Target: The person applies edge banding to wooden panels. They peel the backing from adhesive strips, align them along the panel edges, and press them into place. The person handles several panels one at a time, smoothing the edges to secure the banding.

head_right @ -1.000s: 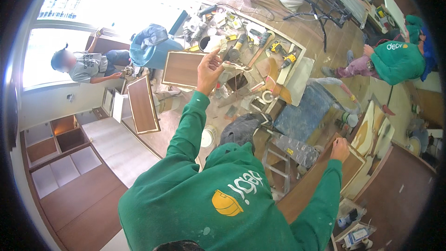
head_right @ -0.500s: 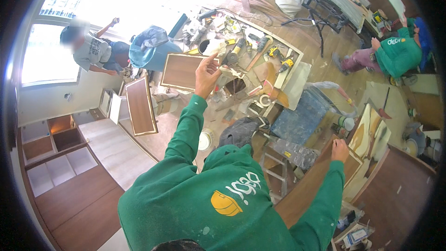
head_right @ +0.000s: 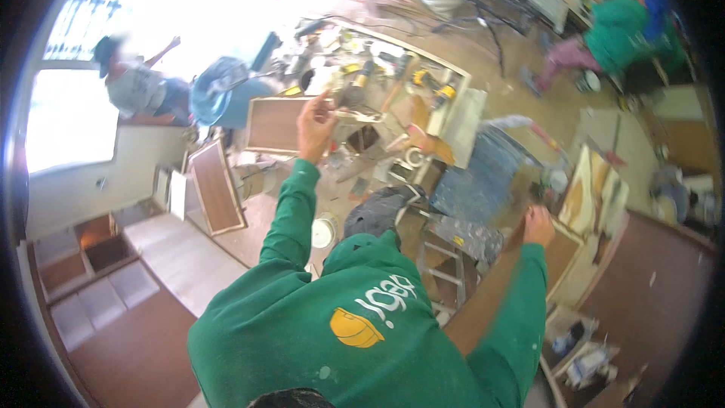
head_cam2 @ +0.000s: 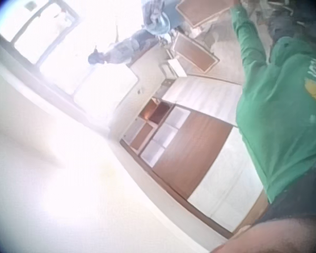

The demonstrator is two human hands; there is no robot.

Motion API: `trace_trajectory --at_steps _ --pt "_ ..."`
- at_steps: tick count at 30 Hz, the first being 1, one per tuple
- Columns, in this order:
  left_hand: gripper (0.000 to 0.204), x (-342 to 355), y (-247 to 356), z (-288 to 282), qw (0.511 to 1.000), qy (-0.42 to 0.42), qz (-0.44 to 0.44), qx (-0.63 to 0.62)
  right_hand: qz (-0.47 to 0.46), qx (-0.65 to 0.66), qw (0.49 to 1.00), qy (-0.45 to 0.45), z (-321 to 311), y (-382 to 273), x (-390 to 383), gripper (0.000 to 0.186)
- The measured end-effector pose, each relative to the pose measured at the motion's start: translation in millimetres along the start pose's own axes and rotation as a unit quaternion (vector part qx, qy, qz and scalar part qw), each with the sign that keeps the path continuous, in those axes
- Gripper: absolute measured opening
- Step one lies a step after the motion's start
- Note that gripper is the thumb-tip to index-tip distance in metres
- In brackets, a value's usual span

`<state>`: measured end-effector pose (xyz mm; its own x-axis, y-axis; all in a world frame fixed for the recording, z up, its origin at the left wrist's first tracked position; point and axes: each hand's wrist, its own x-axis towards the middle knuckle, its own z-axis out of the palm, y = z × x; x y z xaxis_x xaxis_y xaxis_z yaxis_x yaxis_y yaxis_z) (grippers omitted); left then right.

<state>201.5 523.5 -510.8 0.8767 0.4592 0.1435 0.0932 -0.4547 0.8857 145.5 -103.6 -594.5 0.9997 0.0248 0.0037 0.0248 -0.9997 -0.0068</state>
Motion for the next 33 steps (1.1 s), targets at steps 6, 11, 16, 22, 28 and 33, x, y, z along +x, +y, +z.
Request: trace_trajectory --at_steps 6,11,16,22,28,33 --pt "0.056 0 1 12 0.999 -0.043 0.000 0.026 0.084 0.064 0.994 -0.042 -44 -34 25 0.020" --pt "0.056 -2 -11 27 0.997 -0.075 0.007 -0.031 0.130 0.169 0.975 0.063 -34 -9 -8 0.012" --pt "0.056 -5 0 35 0.993 -0.099 -0.020 -0.068 0.110 0.219 0.967 0.073 -42 -13 -23 0.014" --pt "0.056 -6 17 47 0.992 -0.111 -0.014 -0.056 0.070 0.213 0.974 0.020 -45 -20 -3 0.012" --pt "0.056 -8 16 40 0.993 -0.104 -0.023 -0.058 0.026 0.183 0.983 0.003 -39 -16 13 0.013" --pt "0.056 -10 19 32 0.995 -0.095 -0.005 -0.016 0.005 0.185 0.982 -0.044 -38 -9 23 0.011"
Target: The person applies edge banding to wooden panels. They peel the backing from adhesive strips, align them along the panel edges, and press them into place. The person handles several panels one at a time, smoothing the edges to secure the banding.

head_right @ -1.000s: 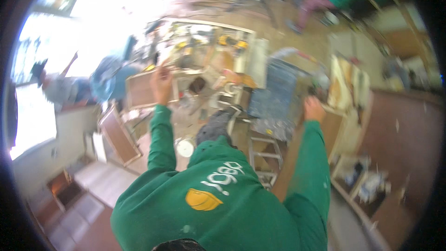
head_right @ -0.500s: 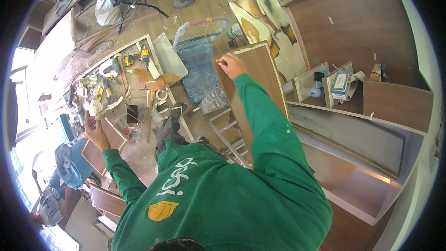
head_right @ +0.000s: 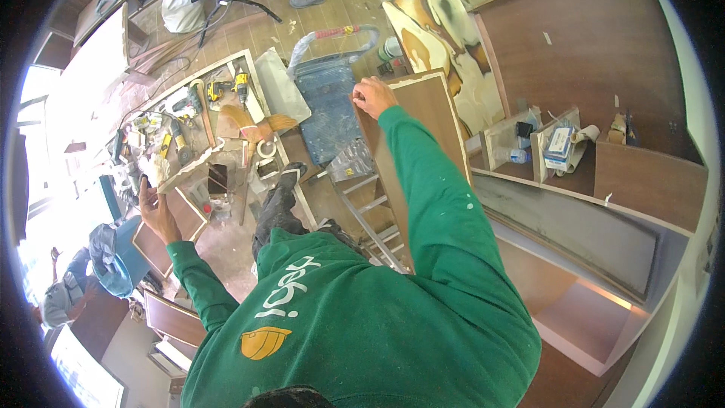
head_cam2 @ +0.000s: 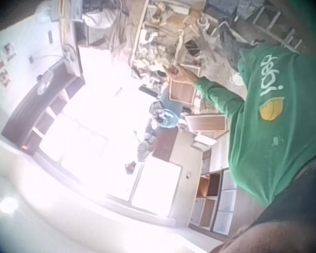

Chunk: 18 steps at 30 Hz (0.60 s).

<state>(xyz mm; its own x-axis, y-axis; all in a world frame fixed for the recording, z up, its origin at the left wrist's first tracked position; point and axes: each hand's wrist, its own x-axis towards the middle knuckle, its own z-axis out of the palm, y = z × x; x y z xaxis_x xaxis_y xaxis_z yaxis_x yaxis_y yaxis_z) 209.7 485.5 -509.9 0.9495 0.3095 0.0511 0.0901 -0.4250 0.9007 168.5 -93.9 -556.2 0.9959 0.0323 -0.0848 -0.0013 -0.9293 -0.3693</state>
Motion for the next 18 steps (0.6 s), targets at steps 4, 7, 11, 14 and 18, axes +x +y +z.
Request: trace_trajectory --at_steps 4,7,11,14,18 --pt "0.056 1 -5 -2 1.000 0.004 0.002 -0.015 -0.008 -0.040 0.998 -0.045 0 1 5 0.010" --pt "0.056 4 -6 -3 1.000 0.007 -0.001 -0.008 -0.021 -0.076 0.996 -0.052 0 -3 5 0.013" --pt "0.056 9 -5 -4 1.000 0.007 -0.005 -0.008 0.030 -0.021 0.999 0.021 13 6 -6 0.015" --pt "0.056 12 -6 -3 1.000 0.007 -0.007 -0.007 0.108 0.079 0.988 0.079 27 10 -18 0.015" --pt "0.056 17 -8 -5 1.000 -0.001 -0.009 -0.004 0.176 0.174 0.950 0.189 34 1 -28 0.018"
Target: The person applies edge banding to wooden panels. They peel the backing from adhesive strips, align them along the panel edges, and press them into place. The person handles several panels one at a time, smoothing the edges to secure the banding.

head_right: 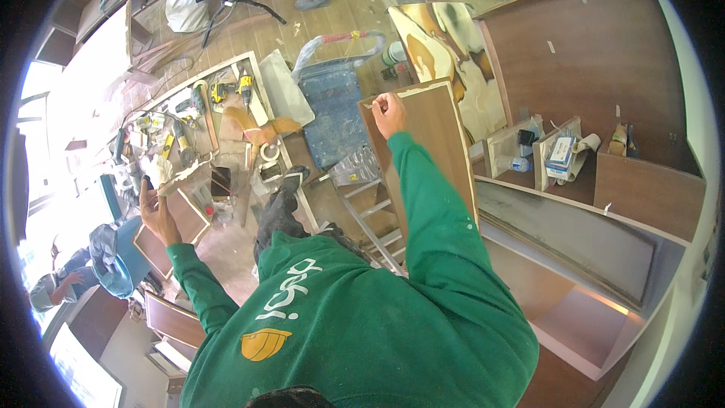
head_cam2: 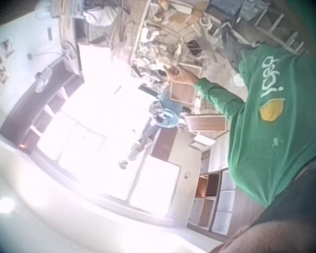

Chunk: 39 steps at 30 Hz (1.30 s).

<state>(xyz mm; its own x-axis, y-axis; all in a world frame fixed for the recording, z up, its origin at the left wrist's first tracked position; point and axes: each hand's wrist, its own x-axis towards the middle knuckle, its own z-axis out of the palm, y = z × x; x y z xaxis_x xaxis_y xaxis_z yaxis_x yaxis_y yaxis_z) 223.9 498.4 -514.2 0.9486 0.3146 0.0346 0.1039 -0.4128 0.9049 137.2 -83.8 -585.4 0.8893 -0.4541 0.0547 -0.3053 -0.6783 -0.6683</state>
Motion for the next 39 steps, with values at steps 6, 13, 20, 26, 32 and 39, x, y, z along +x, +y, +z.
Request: trace_trajectory --at_steps 6,13,20,26,32,39 --pt "0.057 11 6 14 1.000 -0.025 -0.009 -0.006 -0.067 -0.093 0.993 -0.003 -4 -23 -1 0.019" --pt "0.055 25 12 20 0.999 -0.037 0.004 -0.012 -0.050 -0.153 0.987 -0.004 4 -15 -2 0.012" --pt "0.054 33 16 23 0.999 -0.045 0.013 0.010 0.016 -0.070 0.977 0.199 -13 30 -4 0.014" --pt "0.052 41 24 44 0.997 -0.072 0.016 0.004 0.025 -0.111 0.941 0.319 -72 60 -6 0.018" --pt "0.052 59 24 57 0.995 -0.081 0.041 0.030 0.180 -0.061 0.879 0.437 -144 93 -10 0.028" --pt "0.053 73 26 82 0.991 -0.111 0.068 0.026 0.239 0.051 0.813 0.528 -192 137 -62 0.029"
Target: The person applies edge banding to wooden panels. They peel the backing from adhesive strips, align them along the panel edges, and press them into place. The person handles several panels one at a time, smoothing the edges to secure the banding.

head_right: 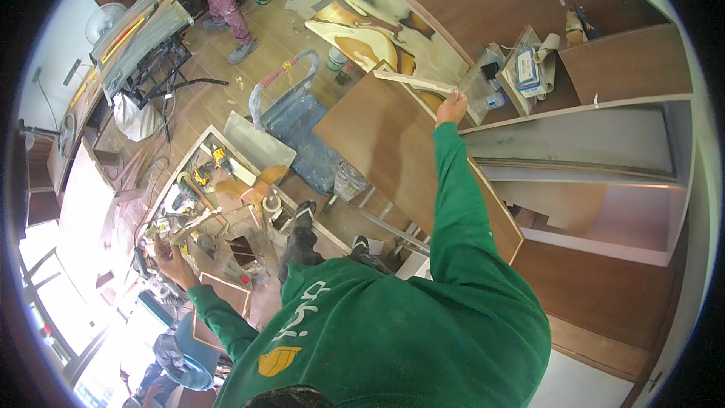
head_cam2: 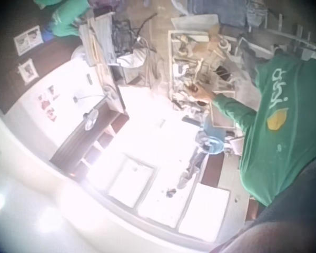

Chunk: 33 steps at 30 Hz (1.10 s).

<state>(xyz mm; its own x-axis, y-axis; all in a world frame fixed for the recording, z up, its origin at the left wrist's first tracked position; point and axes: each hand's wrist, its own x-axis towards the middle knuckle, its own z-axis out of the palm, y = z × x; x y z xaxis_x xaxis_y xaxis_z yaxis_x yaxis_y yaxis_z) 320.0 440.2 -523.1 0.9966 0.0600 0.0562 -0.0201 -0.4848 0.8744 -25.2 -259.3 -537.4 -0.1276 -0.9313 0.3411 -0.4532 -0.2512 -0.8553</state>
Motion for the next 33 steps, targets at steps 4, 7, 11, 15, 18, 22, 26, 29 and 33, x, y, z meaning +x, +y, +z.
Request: trace_trajectory --at_steps 4,7,11,15,18,22,26,29,33 --pt "0.052 8 9 -2 1.000 -0.014 0.001 -0.014 0.081 0.010 0.997 0.006 -18 -16 -28 0.027" --pt "0.052 10 29 3 1.000 -0.016 0.024 -0.007 0.115 0.099 0.983 0.100 -31 -4 -44 0.026" --pt "0.052 17 22 -2 0.999 -0.017 0.036 -0.028 0.166 0.158 0.971 0.073 -32 -17 -87 0.024" --pt "0.051 20 43 1 0.997 -0.015 0.068 0.027 0.222 0.196 0.953 0.065 -35 -33 -117 0.023" --pt "0.051 24 46 2 0.998 -0.020 0.053 0.015 0.247 0.230 0.937 0.089 -32 -39 -135 0.022" --pt "0.052 27 48 0 0.998 -0.031 0.052 -0.015 0.235 0.224 0.939 0.114 -25 -38 -156 0.021" --pt "0.051 30 46 -7 0.998 -0.017 0.061 -0.017 0.242 0.240 0.928 0.152 -21 -48 -167 0.021" --pt "0.050 30 56 -7 0.996 -0.003 0.084 0.024 0.231 0.257 0.925 0.157 -32 -41 -165 0.022" --pt "0.050 35 61 -4 0.993 -0.017 0.118 0.001 0.213 0.244 0.920 0.220 -53 -39 -150 0.022"
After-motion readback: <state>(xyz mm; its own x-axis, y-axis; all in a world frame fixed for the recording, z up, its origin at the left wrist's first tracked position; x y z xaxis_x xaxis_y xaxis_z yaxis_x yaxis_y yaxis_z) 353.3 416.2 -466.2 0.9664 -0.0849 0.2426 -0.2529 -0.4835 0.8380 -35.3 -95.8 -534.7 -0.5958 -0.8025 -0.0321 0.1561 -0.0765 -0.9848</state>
